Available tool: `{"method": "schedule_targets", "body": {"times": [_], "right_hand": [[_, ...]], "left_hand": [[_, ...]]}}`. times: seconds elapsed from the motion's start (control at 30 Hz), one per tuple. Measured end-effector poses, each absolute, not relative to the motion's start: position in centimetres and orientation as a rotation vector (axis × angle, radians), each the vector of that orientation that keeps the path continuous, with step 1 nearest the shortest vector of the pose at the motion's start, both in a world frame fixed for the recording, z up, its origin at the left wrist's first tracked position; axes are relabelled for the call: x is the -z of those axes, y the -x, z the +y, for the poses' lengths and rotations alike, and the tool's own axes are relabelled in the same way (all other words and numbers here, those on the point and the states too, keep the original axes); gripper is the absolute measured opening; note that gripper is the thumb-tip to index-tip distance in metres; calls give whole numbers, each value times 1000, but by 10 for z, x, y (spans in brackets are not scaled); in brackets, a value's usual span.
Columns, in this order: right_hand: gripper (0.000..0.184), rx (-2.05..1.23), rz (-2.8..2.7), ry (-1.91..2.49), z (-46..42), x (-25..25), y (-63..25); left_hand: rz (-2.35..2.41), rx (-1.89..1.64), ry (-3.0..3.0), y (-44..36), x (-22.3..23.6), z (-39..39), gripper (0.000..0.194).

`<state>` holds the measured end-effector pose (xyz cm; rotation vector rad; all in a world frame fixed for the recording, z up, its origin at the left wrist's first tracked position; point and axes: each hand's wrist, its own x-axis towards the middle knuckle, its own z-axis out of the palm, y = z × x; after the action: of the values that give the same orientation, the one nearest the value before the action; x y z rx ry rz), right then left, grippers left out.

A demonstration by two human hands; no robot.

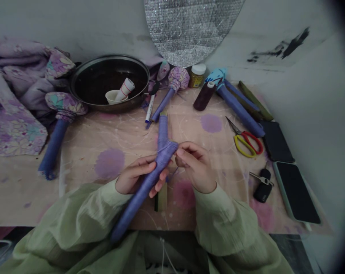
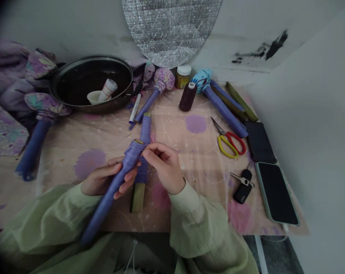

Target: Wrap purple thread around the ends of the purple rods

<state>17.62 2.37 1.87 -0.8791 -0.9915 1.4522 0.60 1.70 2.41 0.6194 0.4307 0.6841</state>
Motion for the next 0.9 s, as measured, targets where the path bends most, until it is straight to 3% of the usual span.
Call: {"method": "schedule_targets", "body": {"times": [0.27, 0.37, 0.53, 0.9], "right_hand": [[25, -1447, -1138, 963, 25, -24, -171], [36, -1470, -1237, 945, 24, -21, -167], [36, -1508, -1259, 934, 23, -11, -162], [43, -1477, -1269, 984, 25, -12, -157]], "left_hand": [[410, -467, -476, 2, -24, 23, 28], [429, -406, -462, 2, -22, 23, 37], [430, -308, -490, -2, -13, 24, 60], [381, -259, -464, -2, -1, 26, 66]]}}
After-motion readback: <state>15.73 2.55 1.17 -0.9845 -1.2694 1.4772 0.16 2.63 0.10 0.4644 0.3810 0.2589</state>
